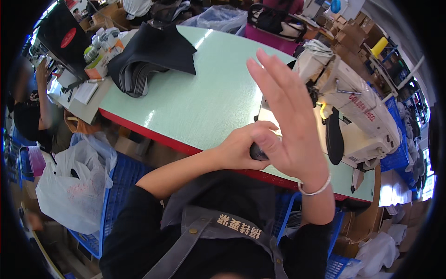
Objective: The person replaces a spool of thread on the sewing machine stand and threads it. The person then sews fabric pieces together using the sewing machine and trims the thread with snips.
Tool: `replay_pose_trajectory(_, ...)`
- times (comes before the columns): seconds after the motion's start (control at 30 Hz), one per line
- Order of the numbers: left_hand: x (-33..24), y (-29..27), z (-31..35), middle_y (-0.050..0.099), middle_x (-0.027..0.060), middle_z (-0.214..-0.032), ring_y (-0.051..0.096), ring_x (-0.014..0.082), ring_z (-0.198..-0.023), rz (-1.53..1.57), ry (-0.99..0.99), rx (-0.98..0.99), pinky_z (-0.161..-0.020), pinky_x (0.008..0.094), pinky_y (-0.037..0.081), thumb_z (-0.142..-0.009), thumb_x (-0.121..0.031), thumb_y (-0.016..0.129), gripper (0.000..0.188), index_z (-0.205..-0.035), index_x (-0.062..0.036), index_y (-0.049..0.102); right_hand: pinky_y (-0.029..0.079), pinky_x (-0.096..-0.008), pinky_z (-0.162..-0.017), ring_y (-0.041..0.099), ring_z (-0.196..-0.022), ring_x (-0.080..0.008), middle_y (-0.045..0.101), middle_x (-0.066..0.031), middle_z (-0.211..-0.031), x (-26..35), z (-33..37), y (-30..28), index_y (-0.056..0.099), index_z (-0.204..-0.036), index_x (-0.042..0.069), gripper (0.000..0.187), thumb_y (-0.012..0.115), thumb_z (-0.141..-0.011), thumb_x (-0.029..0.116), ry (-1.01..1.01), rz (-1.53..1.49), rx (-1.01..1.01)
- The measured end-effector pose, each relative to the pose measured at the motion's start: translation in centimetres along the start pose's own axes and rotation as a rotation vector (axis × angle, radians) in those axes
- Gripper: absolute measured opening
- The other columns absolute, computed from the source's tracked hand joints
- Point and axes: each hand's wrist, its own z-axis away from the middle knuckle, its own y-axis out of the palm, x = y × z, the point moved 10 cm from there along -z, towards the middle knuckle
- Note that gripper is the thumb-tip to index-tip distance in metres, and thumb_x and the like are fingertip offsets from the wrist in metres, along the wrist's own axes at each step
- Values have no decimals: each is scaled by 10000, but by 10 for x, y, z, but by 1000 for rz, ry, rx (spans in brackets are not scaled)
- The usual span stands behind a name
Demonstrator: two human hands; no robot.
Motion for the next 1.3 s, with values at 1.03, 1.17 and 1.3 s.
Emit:
replay_pose_trajectory(1.03,-15,-180,-9,656,162,-1009,682,306,-900,1063,90,-400,-830,416,545,-825,-152,728,436,-1188,-28,521,302,-449,-1127,369,-1404,-318,365,-199,-1515,-70,122,92,180,-1540,28,991,765,-747,126,691,-495,140)
replay_pose_trajectory(1.17,-19,-153,117,660,131,-923,683,244,-844,888,-271,519,-734,340,559,-787,-359,819,554,-1114,-10,538,353,-417,-1086,456,-1334,-311,505,-193,-1399,-73,163,98,356,-1466,10,772,683,-766,22,762,-440,169)
replay_pose_trajectory(1.3,141,-125,313,639,74,-882,647,200,-823,972,-1197,-202,-741,350,540,-801,-451,792,534,-1082,-57,566,362,-400,-1081,503,-1268,-322,561,-186,-1313,-67,163,96,473,-1368,-22,602,628,-786,-7,671,-345,194)
